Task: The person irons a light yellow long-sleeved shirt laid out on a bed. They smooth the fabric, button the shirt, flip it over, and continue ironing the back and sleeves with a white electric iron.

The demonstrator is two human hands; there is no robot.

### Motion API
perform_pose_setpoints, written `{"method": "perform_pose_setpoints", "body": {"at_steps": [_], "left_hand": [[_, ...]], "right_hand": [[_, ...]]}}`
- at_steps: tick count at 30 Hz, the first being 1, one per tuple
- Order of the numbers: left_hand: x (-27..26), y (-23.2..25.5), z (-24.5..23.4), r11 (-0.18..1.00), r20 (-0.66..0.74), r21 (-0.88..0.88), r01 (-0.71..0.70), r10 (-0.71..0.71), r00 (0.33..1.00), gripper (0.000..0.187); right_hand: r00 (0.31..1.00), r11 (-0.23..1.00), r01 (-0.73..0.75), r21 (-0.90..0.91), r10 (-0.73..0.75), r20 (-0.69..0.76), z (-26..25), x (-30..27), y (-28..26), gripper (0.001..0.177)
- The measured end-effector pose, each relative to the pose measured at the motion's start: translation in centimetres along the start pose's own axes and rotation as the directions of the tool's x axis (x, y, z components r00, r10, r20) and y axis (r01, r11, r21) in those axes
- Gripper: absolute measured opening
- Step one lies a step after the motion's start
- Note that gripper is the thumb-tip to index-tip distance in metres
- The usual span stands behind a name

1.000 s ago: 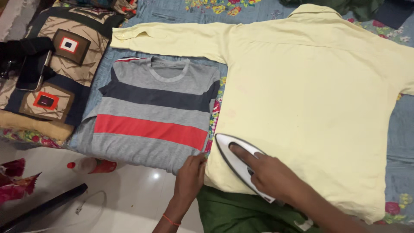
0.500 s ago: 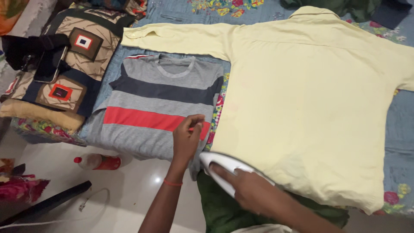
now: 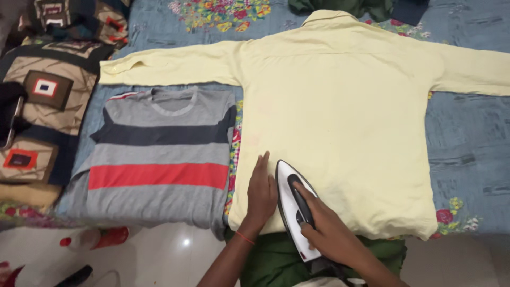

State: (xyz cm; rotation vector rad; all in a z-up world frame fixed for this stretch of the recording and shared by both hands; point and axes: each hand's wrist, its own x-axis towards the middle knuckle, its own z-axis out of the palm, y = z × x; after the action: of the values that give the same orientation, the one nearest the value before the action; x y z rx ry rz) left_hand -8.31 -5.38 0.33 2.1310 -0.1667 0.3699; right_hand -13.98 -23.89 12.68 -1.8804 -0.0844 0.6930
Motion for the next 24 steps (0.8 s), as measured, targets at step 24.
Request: {"method": "perform_pose_setpoints", "body": {"at_steps": [24], "left_hand": [[0.4,0.6,1.0,0.844,0.303,0.494,-0.21,0.06,0.951,0.075]], "right_hand": [[0.887,0.96,-0.275,-0.056,0.231,-0.401,-9.7,3.0,-0.2,0.082]]}}
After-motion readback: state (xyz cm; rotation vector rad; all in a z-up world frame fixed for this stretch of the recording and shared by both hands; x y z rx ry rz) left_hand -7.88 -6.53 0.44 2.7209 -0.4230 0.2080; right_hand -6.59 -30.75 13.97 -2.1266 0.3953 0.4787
